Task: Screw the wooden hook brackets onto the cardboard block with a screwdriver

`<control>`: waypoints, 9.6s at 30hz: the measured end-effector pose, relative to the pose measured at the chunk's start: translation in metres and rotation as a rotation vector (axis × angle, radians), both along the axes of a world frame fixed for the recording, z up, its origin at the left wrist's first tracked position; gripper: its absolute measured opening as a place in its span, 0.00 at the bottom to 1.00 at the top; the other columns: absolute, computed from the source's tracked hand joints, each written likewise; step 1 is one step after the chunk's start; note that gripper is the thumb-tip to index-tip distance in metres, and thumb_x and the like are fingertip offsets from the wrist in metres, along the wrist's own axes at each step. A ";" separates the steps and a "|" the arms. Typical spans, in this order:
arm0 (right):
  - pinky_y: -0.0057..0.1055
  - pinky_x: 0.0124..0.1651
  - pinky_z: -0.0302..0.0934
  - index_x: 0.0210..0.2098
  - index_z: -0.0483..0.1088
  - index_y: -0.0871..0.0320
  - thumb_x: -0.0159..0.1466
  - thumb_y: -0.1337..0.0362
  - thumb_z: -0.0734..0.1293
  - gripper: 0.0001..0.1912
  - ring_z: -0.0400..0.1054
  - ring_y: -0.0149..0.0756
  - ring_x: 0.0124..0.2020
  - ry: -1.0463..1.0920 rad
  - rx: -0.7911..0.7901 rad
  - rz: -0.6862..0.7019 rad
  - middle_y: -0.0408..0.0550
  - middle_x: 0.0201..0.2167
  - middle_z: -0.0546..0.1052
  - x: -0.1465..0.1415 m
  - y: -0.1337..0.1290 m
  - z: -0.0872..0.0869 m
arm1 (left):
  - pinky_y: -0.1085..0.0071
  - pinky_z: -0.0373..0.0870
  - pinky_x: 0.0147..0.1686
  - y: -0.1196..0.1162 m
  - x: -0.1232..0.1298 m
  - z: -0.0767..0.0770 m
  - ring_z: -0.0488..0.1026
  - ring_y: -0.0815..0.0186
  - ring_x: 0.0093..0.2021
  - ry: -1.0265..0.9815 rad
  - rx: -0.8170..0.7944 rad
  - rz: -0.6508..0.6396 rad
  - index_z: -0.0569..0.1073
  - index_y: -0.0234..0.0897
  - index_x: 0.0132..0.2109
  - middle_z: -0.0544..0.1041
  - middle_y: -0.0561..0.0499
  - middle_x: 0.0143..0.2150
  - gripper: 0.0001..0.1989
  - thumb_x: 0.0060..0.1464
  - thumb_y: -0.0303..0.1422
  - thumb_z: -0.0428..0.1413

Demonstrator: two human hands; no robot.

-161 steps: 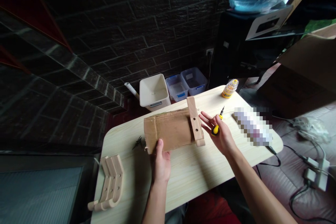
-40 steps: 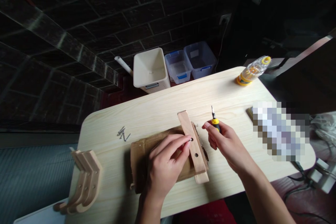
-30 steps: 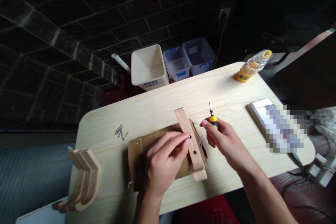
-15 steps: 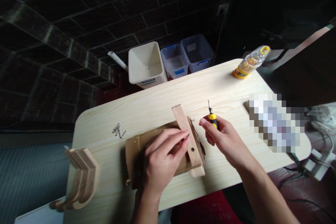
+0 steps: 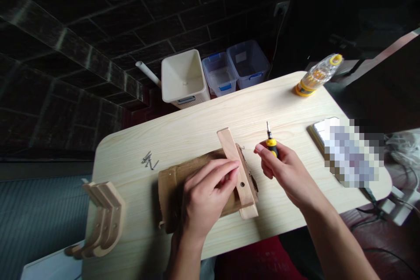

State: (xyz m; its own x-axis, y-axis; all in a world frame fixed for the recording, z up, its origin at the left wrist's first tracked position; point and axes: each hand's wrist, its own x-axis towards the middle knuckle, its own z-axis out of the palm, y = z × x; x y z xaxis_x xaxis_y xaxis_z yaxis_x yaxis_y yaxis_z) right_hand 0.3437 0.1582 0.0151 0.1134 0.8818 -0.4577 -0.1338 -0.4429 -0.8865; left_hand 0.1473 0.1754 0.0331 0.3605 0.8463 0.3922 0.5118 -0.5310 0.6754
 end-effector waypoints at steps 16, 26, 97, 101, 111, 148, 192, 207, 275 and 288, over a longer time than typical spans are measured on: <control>0.30 0.27 0.50 0.36 0.70 0.55 0.67 0.42 0.71 0.21 0.54 0.29 0.23 -0.002 0.002 -0.004 0.36 0.20 0.61 0.002 -0.001 0.000 | 0.77 0.78 0.35 0.001 -0.003 -0.004 0.78 0.73 0.30 -0.043 0.023 0.018 0.82 0.39 0.45 0.86 0.52 0.41 0.12 0.57 0.19 0.65; 0.30 0.26 0.49 0.36 0.70 0.55 0.66 0.44 0.72 0.21 0.54 0.29 0.24 0.029 -0.003 -0.016 0.37 0.21 0.61 -0.002 -0.001 -0.002 | 0.74 0.82 0.46 -0.001 -0.007 -0.009 0.84 0.68 0.40 -0.021 0.034 -0.001 0.82 0.40 0.45 0.87 0.52 0.44 0.14 0.56 0.18 0.65; 0.31 0.29 0.62 0.33 0.76 0.52 0.67 0.55 0.74 0.10 0.73 0.33 0.27 -0.878 0.706 -0.021 0.41 0.27 0.80 -0.012 -0.004 0.068 | 0.80 0.74 0.34 -0.003 -0.009 -0.010 0.80 0.74 0.28 -0.079 -0.065 0.114 0.81 0.40 0.44 0.85 0.57 0.34 0.08 0.57 0.26 0.67; 0.26 0.26 0.61 0.34 0.75 0.52 0.68 0.56 0.73 0.09 0.72 0.29 0.26 -0.941 0.693 0.077 0.39 0.28 0.80 -0.014 -0.005 0.070 | 0.78 0.75 0.35 -0.004 -0.009 -0.010 0.81 0.72 0.30 -0.068 -0.055 0.115 0.82 0.40 0.44 0.86 0.56 0.35 0.08 0.57 0.26 0.67; 0.32 0.42 0.70 0.47 0.74 0.53 0.68 0.61 0.74 0.10 0.75 0.36 0.39 -0.957 0.771 0.204 0.46 0.43 0.78 -0.024 -0.003 0.078 | 0.77 0.76 0.36 -0.001 -0.008 -0.011 0.82 0.70 0.32 -0.086 0.018 0.086 0.81 0.37 0.43 0.85 0.53 0.35 0.06 0.59 0.23 0.64; 0.34 0.47 0.71 0.60 0.73 0.46 0.75 0.65 0.64 0.16 0.75 0.35 0.44 -0.349 0.733 0.371 0.47 0.51 0.78 -0.030 -0.017 0.085 | 0.75 0.66 0.29 -0.003 -0.009 -0.005 0.72 0.71 0.24 -0.033 -0.041 0.100 0.80 0.39 0.38 0.79 0.56 0.27 0.04 0.58 0.25 0.64; 0.38 0.51 0.76 0.63 0.70 0.47 0.68 0.68 0.72 0.25 0.78 0.43 0.53 -0.518 0.740 0.261 0.51 0.59 0.78 -0.022 -0.017 0.072 | 0.75 0.76 0.34 -0.006 -0.008 -0.005 0.79 0.70 0.26 -0.091 -0.184 0.147 0.83 0.43 0.44 0.85 0.56 0.31 0.07 0.59 0.27 0.66; 0.42 0.50 0.78 0.58 0.72 0.48 0.64 0.66 0.76 0.24 0.79 0.43 0.47 -0.590 0.763 0.165 0.48 0.50 0.80 -0.026 -0.014 0.060 | 0.74 0.79 0.38 -0.007 -0.009 -0.011 0.81 0.69 0.28 -0.092 -0.150 0.154 0.84 0.44 0.44 0.86 0.55 0.32 0.06 0.59 0.29 0.66; 0.35 0.44 0.77 0.50 0.78 0.55 0.70 0.58 0.71 0.11 0.82 0.45 0.46 -0.872 0.680 0.433 0.52 0.47 0.85 -0.018 -0.006 0.068 | 0.72 0.77 0.36 -0.006 -0.007 -0.005 0.82 0.66 0.30 -0.114 -0.219 0.161 0.85 0.43 0.43 0.86 0.52 0.33 0.09 0.57 0.25 0.66; 0.44 0.54 0.77 0.70 0.62 0.43 0.69 0.66 0.72 0.33 0.79 0.46 0.53 -0.741 0.804 0.318 0.51 0.61 0.77 -0.032 -0.015 0.079 | 0.71 0.78 0.40 -0.005 -0.008 -0.002 0.83 0.66 0.33 -0.124 -0.259 0.136 0.85 0.44 0.45 0.88 0.52 0.39 0.09 0.58 0.27 0.66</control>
State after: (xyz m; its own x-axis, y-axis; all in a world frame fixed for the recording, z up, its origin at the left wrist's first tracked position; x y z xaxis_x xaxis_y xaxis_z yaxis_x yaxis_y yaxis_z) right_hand 0.3115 0.1437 0.0939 -0.1606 0.9267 0.3398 0.5577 0.3692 -0.7434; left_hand 0.1390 0.1699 0.0309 0.2000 0.9609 0.1912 0.4718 -0.2655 0.8407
